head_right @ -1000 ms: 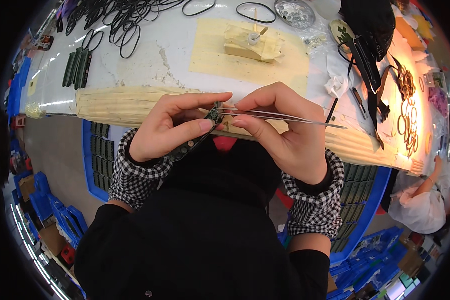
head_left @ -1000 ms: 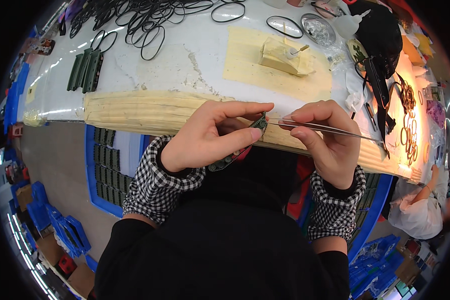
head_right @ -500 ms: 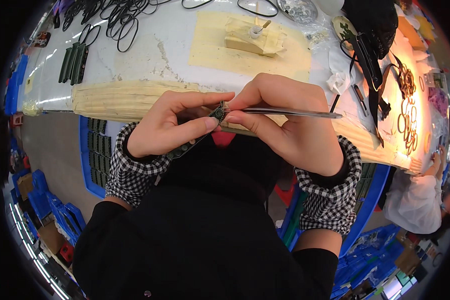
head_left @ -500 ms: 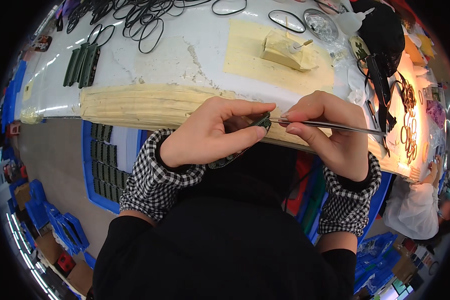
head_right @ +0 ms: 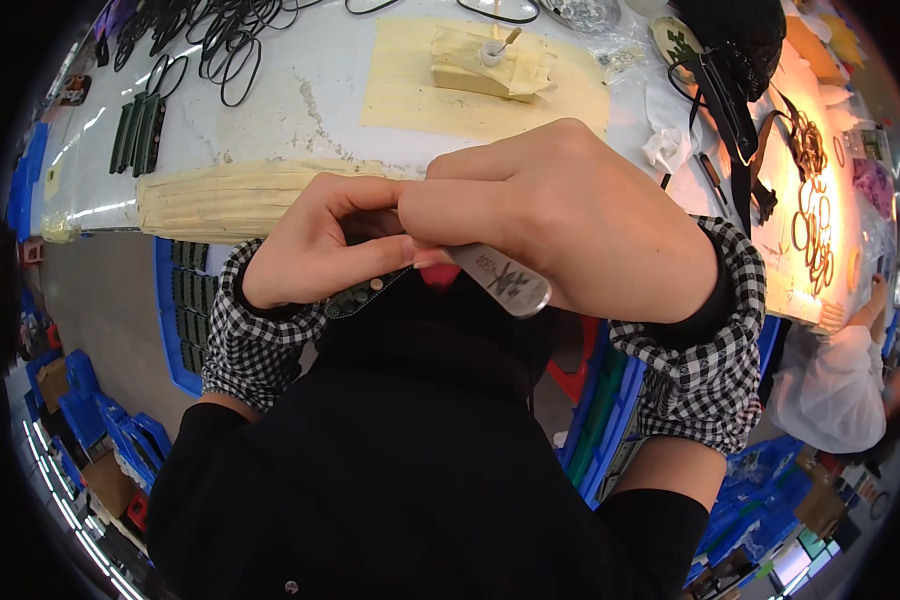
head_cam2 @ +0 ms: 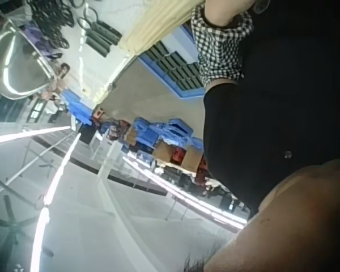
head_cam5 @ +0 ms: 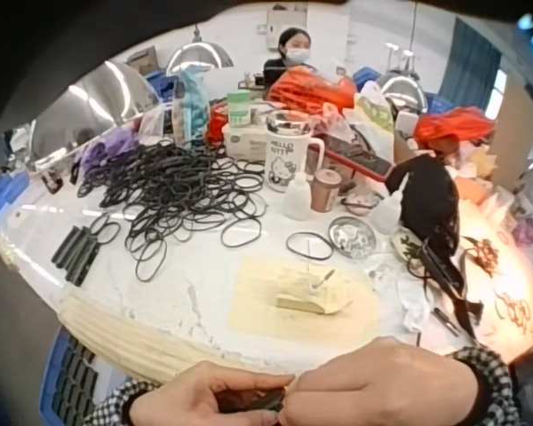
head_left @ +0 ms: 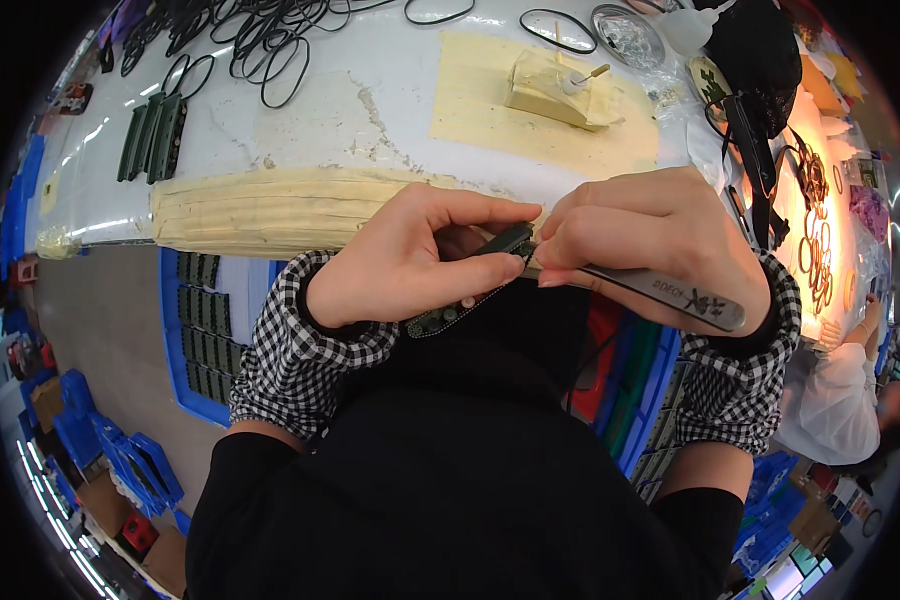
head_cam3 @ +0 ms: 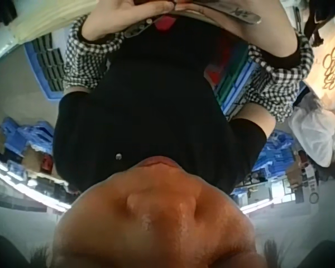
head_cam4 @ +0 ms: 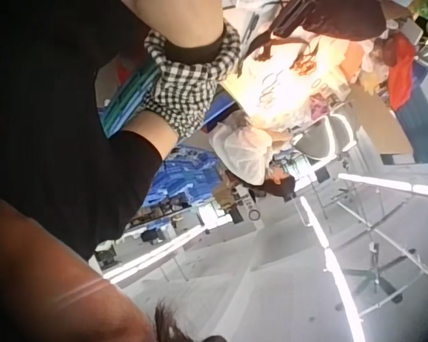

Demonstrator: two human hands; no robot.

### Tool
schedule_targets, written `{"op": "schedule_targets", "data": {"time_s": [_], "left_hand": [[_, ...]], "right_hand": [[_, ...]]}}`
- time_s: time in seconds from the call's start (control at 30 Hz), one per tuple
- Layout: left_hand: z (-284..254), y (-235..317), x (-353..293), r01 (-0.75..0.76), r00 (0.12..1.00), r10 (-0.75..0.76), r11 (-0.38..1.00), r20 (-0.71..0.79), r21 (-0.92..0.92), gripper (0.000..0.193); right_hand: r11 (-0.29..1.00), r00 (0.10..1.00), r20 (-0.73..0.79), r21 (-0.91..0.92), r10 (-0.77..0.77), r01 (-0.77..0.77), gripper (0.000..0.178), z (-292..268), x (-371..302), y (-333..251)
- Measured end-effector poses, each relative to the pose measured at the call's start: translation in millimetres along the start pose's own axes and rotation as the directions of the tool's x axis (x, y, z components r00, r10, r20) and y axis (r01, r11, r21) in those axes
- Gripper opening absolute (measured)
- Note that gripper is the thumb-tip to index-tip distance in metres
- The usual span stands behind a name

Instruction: Assembling small green plastic components by inserting wires using a precision manual tool.

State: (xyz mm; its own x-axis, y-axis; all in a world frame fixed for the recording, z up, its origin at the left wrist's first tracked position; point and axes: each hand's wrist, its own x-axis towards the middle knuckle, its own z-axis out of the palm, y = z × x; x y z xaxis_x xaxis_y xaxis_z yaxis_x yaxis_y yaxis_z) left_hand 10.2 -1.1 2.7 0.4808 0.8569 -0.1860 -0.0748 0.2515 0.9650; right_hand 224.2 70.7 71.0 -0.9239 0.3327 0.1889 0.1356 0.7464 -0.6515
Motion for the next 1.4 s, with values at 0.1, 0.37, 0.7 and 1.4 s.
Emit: {"op": "schedule_targets", "data": {"time_s": [0.1, 0.37, 0.7, 1.4], "left_hand": [[0, 1, 0, 0.0, 1.0, 0.0, 1.0, -0.006, 0.005, 0.04], [-4, 3, -4, 0.052, 0.998, -0.051, 0.997, -0.031, 0.054, 0.043], [-4, 1, -3, 0.018, 0.999, -0.016, 0.999, -0.045, 0.04, 0.042], [-1, 4, -1, -0.016, 0.994, 0.016, 1.0, -0.109, -0.003, 0.044]], "right_hand": [[0.998, 0.997, -0.039, 0.003, 0.064, -0.064, 0.015, 5, -2, -2], [0.922, 0.794, -0.541, 0.382, 0.277, -0.062, 0.014, 42, -26, 2], [0.804, 0.753, -0.528, 0.594, 0.393, -0.003, 0.011, 80, -32, 10], [0.953, 0.638, -0.767, 0.239, 0.067, 0.187, 0.021, 66, -21, -18]]}}
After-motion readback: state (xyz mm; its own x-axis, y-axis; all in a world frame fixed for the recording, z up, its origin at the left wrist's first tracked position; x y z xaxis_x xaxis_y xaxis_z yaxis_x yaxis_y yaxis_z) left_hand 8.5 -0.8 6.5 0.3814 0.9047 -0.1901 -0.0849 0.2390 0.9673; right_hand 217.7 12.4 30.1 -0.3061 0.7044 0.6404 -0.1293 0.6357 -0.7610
